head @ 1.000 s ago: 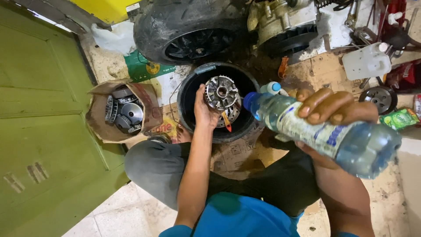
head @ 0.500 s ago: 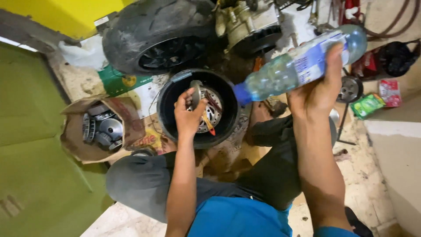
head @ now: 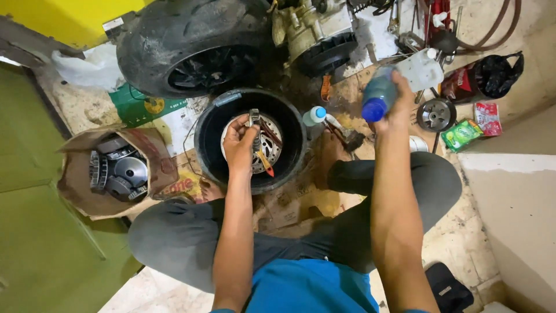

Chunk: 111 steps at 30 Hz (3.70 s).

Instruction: Cleaning and inspecting motorcycle variator plates and components using a cleaning solution.

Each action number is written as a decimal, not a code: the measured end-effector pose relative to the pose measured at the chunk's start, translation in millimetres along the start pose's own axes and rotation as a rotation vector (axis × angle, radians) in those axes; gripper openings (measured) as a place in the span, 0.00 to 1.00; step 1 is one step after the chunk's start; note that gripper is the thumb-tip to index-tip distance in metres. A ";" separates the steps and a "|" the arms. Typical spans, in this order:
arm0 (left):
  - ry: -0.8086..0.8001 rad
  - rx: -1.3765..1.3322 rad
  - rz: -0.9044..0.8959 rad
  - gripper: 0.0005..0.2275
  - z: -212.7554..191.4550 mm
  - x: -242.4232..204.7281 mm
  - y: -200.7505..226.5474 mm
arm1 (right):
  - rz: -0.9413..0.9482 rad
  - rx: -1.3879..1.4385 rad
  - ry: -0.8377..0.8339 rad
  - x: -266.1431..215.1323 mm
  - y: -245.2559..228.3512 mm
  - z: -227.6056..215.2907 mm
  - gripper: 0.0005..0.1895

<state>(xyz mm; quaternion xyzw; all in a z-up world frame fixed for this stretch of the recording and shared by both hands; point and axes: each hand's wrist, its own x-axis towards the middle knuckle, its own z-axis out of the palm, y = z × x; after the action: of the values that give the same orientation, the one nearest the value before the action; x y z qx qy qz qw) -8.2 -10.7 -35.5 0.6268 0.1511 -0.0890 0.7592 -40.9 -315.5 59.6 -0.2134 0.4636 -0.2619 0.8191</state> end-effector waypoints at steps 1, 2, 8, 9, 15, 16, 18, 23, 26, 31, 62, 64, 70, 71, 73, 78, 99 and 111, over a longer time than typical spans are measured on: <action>-0.001 0.000 -0.004 0.16 0.7 -6.7 10.0 | -0.001 -0.002 0.003 18.0 9.9 -9.5 0.27; 0.010 0.025 0.012 0.17 1.7 -12.7 20.1 | 0.104 -0.051 0.009 36.3 19.9 -18.8 0.26; 0.114 -0.077 0.039 0.15 -9.8 -12.7 25.2 | 0.351 -0.410 0.076 152.5 56.1 -101.6 0.26; 0.143 -0.153 0.018 0.14 -8.8 -14.9 28.8 | 0.356 -0.433 0.101 173.0 61.7 -118.8 0.31; 0.218 -0.184 0.030 0.13 -29.6 -5.0 7.9 | 0.383 -1.114 -0.049 230.9 52.8 -146.0 0.32; 0.230 -0.175 0.029 0.13 -37.5 -0.3 -4.1 | 0.397 -1.117 -0.054 212.5 49.0 -127.0 0.32; 0.125 0.540 0.474 0.15 -51.9 8.8 -27.5 | 0.490 -1.225 0.038 175.4 36.4 -89.6 0.29; -0.017 0.664 0.721 0.17 -17.0 -14.5 38.8 | 0.411 -1.356 0.038 168.3 10.7 -47.8 0.27; -0.103 0.653 0.793 0.18 -12.0 -20.7 45.6 | 0.335 -1.472 0.033 149.8 -1.8 -26.4 0.25; -0.138 0.762 0.959 0.12 -14.8 -18.8 31.2 | 0.197 -1.631 0.010 101.0 -10.9 3.6 0.22; 0.022 -1.009 -0.132 0.28 -26.9 9.5 -10.6 | -0.433 -2.044 -0.125 145.5 7.5 -358.1 0.19; 0.206 -0.968 -0.176 0.30 -8.7 -6.9 10.9 | -0.622 -2.063 -0.172 157.3 26.5 -344.7 0.18; -0.525 -1.316 -0.391 0.38 4.6 -18.3 22.2 | -0.444 -2.237 0.034 197.5 36.7 -280.7 0.26; -0.525 -1.320 -0.435 0.36 5.3 -18.9 20.8 | -0.538 -2.267 0.173 210.0 39.5 -285.2 0.25; -0.528 -1.320 -0.486 0.34 9.3 -20.9 22.3 | -0.628 -2.286 0.320 225.9 38.7 -287.5 0.26; -0.158 -0.895 -0.334 0.36 13.7 -21.7 19.0 | 0.101 -2.355 0.119 213.7 6.5 -237.9 0.41; -0.614 -1.142 -0.382 0.29 -92.0 34.5 -97.5 | -0.365 -0.028 -0.326 -9.4 -55.7 -164.5 0.12; -1.004 -1.298 -0.195 0.41 -5.9 -26.3 33.4 | -0.539 -0.824 -0.976 -150.7 -2.4 26.1 0.09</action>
<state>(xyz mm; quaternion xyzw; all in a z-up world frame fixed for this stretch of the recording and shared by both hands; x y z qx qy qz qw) -22.7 0.3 3.3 -0.0669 -0.1310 -0.3191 0.9362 -83.9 -220.1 171.1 -0.7083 0.0345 -0.1328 0.6925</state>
